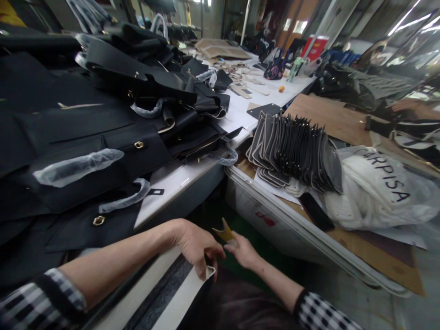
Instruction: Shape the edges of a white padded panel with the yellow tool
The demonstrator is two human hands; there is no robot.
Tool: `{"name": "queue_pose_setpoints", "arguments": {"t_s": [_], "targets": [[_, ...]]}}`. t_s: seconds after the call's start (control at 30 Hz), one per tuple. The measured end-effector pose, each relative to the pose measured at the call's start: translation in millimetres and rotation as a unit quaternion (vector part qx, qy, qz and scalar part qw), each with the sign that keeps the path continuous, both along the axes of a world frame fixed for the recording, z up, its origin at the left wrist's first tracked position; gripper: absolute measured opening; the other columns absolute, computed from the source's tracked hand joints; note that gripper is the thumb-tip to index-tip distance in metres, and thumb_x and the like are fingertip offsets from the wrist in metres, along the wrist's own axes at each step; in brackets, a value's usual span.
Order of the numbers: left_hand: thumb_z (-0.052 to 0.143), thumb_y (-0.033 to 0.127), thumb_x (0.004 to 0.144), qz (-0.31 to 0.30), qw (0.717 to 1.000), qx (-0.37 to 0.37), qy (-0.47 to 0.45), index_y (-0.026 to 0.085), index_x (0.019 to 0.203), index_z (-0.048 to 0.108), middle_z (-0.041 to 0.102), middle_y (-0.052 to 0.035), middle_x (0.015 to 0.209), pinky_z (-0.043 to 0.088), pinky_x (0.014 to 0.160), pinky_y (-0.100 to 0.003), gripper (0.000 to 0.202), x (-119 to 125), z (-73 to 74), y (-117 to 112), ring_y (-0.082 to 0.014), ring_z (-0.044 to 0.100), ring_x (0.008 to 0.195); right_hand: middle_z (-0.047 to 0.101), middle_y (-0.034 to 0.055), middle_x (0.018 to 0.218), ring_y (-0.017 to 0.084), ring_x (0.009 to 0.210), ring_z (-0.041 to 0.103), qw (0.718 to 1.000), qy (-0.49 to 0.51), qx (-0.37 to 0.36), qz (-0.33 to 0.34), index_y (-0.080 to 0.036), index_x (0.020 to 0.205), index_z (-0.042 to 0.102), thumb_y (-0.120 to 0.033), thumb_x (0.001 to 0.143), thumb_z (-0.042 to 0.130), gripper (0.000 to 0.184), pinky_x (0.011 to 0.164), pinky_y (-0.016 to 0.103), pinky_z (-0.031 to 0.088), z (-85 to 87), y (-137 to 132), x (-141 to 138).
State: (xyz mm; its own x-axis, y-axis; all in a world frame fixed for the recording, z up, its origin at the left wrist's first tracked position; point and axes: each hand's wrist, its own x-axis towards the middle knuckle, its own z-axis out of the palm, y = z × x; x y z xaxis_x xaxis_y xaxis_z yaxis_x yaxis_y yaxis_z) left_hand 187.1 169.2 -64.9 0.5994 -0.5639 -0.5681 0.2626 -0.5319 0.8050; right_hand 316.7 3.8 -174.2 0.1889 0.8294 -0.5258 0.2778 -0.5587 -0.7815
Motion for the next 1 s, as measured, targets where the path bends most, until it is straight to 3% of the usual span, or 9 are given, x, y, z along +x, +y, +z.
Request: {"name": "queue_pose_setpoints", "arguments": {"t_s": [0.13, 0.3, 0.4, 0.47, 0.57, 0.67, 0.77, 0.87, 1.0], "targets": [[0.067, 0.021, 0.072, 0.014, 0.999, -0.020, 0.037, -0.003, 0.149, 0.021, 0.059, -0.0189, 0.132, 0.043, 0.103, -0.034, 0.094, 2, -4.6, 1, -0.0272, 0.056, 0.124, 0.056, -0.0024, 0.058, 0.009, 0.037, 0.047, 0.997, 0.011, -0.070, -0.011, -0.014, 0.082, 0.054, -0.051, 0.085, 0.060, 0.038, 0.036, 0.020, 0.035, 37.2, -44, 59], [0.070, 0.014, 0.065, 0.030, 0.994, -0.075, 0.074, -0.004, 0.150, -0.004, 0.064, -0.0161, 0.126, 0.041, 0.106, -0.034, 0.114, 4, -18.8, 1, -0.0254, 0.058, 0.121, 0.062, 0.0017, 0.061, 0.010, 0.043, 0.055, 0.961, 0.141, -0.175, 0.159, -0.013, 0.086, 0.059, -0.048, 0.087, 0.059, 0.035, 0.038, 0.015, 0.040, 90.5, -59, 63], [0.070, 0.020, 0.067, 0.023, 0.994, -0.095, 0.057, 0.001, 0.147, 0.031, 0.069, -0.0114, 0.119, 0.042, 0.106, -0.035, 0.091, 4, -29.1, 1, -0.0267, 0.058, 0.121, 0.061, 0.0011, 0.064, 0.009, 0.045, 0.055, 0.951, 0.153, -0.155, 0.219, -0.014, 0.096, 0.060, -0.052, 0.094, 0.048, 0.040, 0.039, 0.014, 0.042, 99.1, -44, 38], [0.068, 0.026, 0.072, 0.016, 0.995, -0.095, 0.030, 0.006, 0.123, 0.062, 0.071, -0.0094, 0.113, 0.037, 0.110, -0.037, 0.055, 4, -33.5, 2, -0.0290, 0.052, 0.127, 0.061, 0.0006, 0.067, 0.009, 0.045, 0.054, 0.954, 0.137, -0.145, 0.224, -0.015, 0.100, 0.060, -0.048, 0.094, 0.049, 0.035, 0.038, 0.014, 0.041, 98.6, -34, 26], [0.066, 0.031, 0.078, 0.019, 0.996, -0.082, -0.003, 0.009, 0.105, 0.071, 0.074, -0.0082, 0.108, 0.017, 0.120, -0.041, 0.035, 4, -35.2, 4, -0.0295, 0.035, 0.140, 0.061, -0.0009, 0.067, 0.008, 0.043, 0.053, 0.955, 0.127, -0.145, 0.226, -0.016, 0.105, 0.058, -0.042, 0.094, 0.050, 0.029, 0.036, 0.013, 0.039, 98.4, -29, 20], [0.071, 0.028, 0.073, 0.030, 0.994, -0.092, 0.047, 0.002, 0.144, 0.038, 0.069, -0.0111, 0.120, 0.018, 0.119, -0.041, 0.082, 5, -32.4, 6, -0.0244, 0.042, 0.137, 0.058, -0.0025, 0.062, 0.008, 0.039, 0.049, 0.954, 0.109, -0.145, 0.240, -0.016, 0.103, 0.058, -0.044, 0.095, 0.049, 0.031, 0.033, 0.013, 0.035, 101.0, -32, 23], [0.075, 0.022, 0.070, 0.035, 0.988, -0.111, 0.101, -0.006, 0.146, -0.017, 0.062, -0.0192, 0.128, 0.028, 0.115, -0.037, 0.122, 8, -27.6, 7, -0.0215, 0.052, 0.129, 0.056, -0.0024, 0.059, 0.007, 0.039, 0.048, 0.957, 0.072, -0.128, 0.250, -0.015, 0.092, 0.059, -0.049, 0.095, 0.049, 0.035, 0.034, 0.013, 0.032, 101.1, -36, 20], [0.076, 0.020, 0.069, 0.054, 0.989, -0.087, 0.103, -0.003, 0.146, -0.018, 0.059, -0.0210, 0.131, 0.037, 0.110, -0.036, 0.124, 8, -23.1, 7, -0.0242, 0.054, 0.127, 0.056, -0.0016, 0.059, 0.007, 0.042, 0.049, 0.962, 0.035, -0.111, 0.248, -0.014, 0.084, 0.059, -0.049, 0.094, 0.050, 0.037, 0.037, 0.014, 0.032, 96.9, -36, 10], [0.073, 0.016, 0.070, 0.053, 0.992, -0.064, 0.092, 0.000, 0.149, -0.012, 0.057, -0.0190, 0.135, 0.045, 0.102, -0.034, 0.118, 7, -19.6, 8, -0.0256, 0.055, 0.126, 0.056, -0.0022, 0.061, 0.008, 0.037, 0.047, 0.956, 0.093, -0.145, 0.239, -0.015, 0.095, 0.059, -0.049, 0.095, 0.046, 0.037, 0.032, 0.014, 0.031, 91.8, -30, -2]]}}
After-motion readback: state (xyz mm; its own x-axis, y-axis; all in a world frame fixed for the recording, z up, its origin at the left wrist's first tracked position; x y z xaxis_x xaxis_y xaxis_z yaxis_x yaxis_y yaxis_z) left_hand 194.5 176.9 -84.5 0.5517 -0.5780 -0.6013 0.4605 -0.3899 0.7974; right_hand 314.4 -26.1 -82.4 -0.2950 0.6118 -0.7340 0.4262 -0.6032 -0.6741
